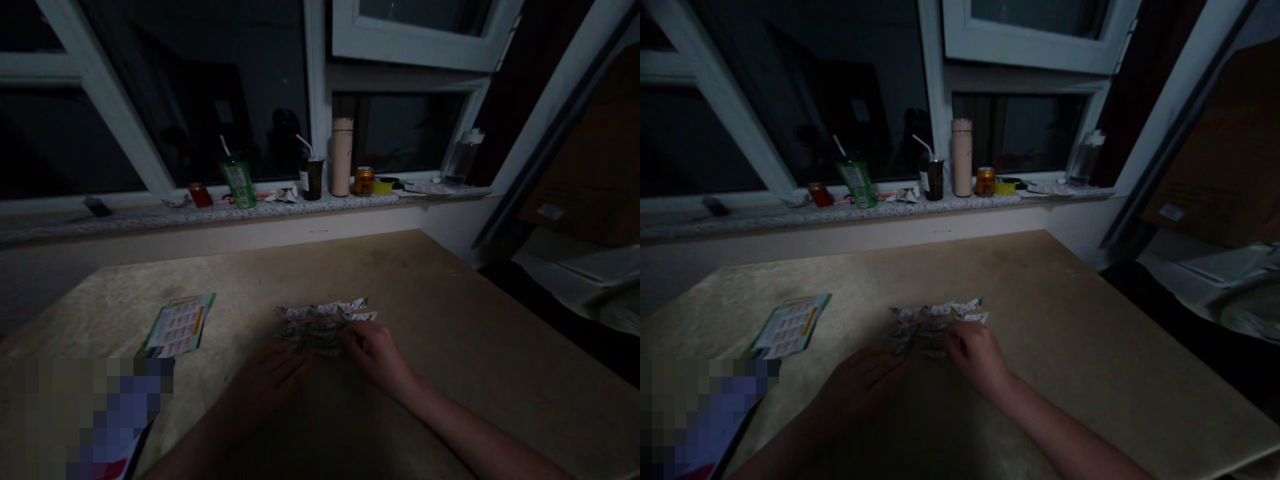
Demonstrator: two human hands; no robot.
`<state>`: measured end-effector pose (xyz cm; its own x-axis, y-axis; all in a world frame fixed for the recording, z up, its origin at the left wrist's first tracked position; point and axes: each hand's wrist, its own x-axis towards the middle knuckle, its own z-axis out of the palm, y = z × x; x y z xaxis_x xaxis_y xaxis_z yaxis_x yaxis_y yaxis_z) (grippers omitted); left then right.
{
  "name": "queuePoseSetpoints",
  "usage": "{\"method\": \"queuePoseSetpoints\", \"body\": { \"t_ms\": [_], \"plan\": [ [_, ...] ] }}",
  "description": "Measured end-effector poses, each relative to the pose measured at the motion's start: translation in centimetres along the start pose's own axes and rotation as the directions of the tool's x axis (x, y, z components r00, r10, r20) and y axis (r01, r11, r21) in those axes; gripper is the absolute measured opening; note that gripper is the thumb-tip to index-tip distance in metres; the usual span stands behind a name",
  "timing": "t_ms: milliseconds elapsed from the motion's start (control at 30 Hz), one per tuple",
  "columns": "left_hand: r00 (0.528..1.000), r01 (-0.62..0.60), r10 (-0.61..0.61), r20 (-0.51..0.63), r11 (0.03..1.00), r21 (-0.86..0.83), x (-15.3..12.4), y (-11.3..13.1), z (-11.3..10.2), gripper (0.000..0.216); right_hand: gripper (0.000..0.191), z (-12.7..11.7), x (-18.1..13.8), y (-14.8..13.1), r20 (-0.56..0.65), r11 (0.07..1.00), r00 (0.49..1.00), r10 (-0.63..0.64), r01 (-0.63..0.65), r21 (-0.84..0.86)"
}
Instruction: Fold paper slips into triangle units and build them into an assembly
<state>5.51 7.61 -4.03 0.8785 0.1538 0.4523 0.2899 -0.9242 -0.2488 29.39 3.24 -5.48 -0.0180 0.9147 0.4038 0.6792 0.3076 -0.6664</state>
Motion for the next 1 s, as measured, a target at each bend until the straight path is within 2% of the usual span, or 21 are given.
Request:
{"method": "queuePoseSetpoints", "body": {
  "t_ms": [67,167,267,433,633,767,1000],
  "plan": [
    [0.999,-0.039,0.039,0.036,0.999,-0.008,-0.5,0.1,-0.4,0.032,0.026,0.5,-0.5,-0.4,-0.005,0.994,0.994,-0.107,0.107,-0.03],
    [0.993,-0.071,0.075,0.091,0.997,-0.041,-1.1,0.4,-1.1,0.034,0.024,1.5,-1.2,-0.7,0.027,0.954,0.959,-0.282,0.283,-0.101],
    [0.988,-0.048,0.06,0.142,0.995,-0.088,-1.7,0.7,-1.5,0.03,0.026,2.5,-1.9,-1.0,0.097,0.922,0.931,-0.352,0.363,-0.138],
    [0.982,0.008,0.019,0.186,0.989,-0.146,-2.7,1.2,-1.9,0.026,0.026,3.2,-2.4,-1.4,0.143,0.908,0.92,-0.365,0.386,-0.164],
    [0.984,0.125,-0.093,0.154,0.968,-0.217,-3.5,1.0,-2.5,0.029,0.017,3.2,-2.3,-1.4,0.138,0.938,0.934,-0.331,0.342,-0.062],
    [0.982,0.143,-0.112,0.152,0.966,-0.215,-4.0,0.7,-3.0,0.028,0.013,3.2,-2.3,-1.7,0.126,0.939,0.938,-0.324,0.335,-0.078],
    [0.977,0.158,-0.124,0.176,0.968,-0.193,-4.9,0.4,-3.1,0.029,0.013,4.3,-2.3,-3.6,0.152,0.893,0.894,-0.422,0.439,-0.103]
  ]
}}
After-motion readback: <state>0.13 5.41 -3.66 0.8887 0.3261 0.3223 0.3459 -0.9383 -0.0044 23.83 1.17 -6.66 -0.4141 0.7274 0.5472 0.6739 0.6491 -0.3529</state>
